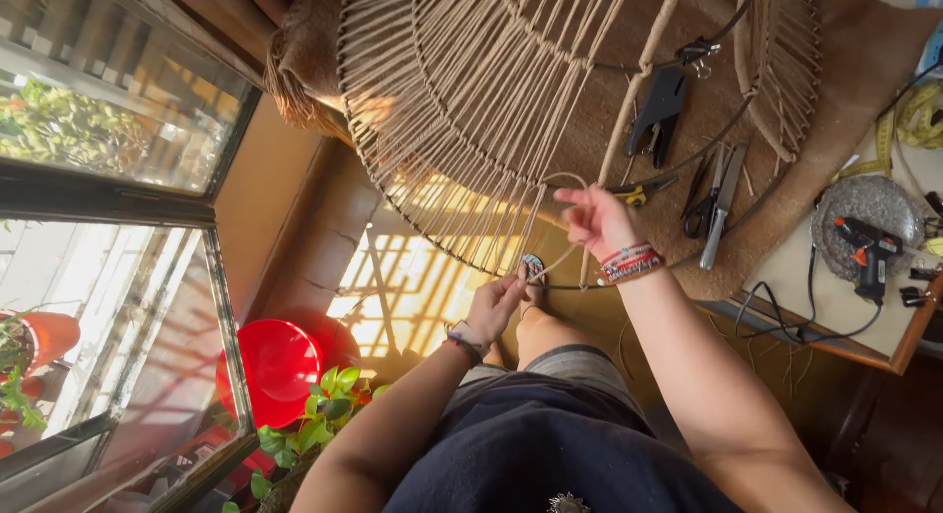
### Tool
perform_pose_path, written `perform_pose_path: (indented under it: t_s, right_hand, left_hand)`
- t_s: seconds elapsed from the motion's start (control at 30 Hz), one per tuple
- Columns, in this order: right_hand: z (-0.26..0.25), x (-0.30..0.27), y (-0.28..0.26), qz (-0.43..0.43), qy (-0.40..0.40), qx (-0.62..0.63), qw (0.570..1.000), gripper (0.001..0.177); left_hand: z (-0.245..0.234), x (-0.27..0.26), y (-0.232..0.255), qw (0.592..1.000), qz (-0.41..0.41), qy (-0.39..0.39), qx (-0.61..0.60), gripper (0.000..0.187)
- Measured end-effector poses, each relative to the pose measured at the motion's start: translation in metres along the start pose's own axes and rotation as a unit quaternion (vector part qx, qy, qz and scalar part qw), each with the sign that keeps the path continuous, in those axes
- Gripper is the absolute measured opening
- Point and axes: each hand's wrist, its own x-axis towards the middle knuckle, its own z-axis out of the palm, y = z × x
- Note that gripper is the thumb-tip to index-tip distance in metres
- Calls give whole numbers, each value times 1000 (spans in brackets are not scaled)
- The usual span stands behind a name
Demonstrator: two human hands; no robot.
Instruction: Weaving rope onto a metal frame to create a lampshade using scissors, pliers, and a hot glue gun
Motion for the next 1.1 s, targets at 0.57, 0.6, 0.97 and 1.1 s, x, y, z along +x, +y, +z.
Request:
perform_pose_path:
  t_s: [0.57, 0.6, 0.97, 1.1]
  right_hand:
    - [-12, -85, 66, -211, -66, -148, 964, 33]
    - [-18, -85, 71, -244, -34, -281, 928, 24]
    - [17, -82, 49, -209, -41, -83, 974, 50]
    - [2, -95, 64, -189, -137, -473, 850, 22]
  left_hand:
    - [-14, 19, 64, 911, -40, -69, 406, 39]
    - [-11, 22, 56, 918, -40, -72, 388, 42]
    - [-9, 5, 116, 902, -87, -74, 416, 56]
    - [-10, -11, 143, 915, -27, -63, 396, 81]
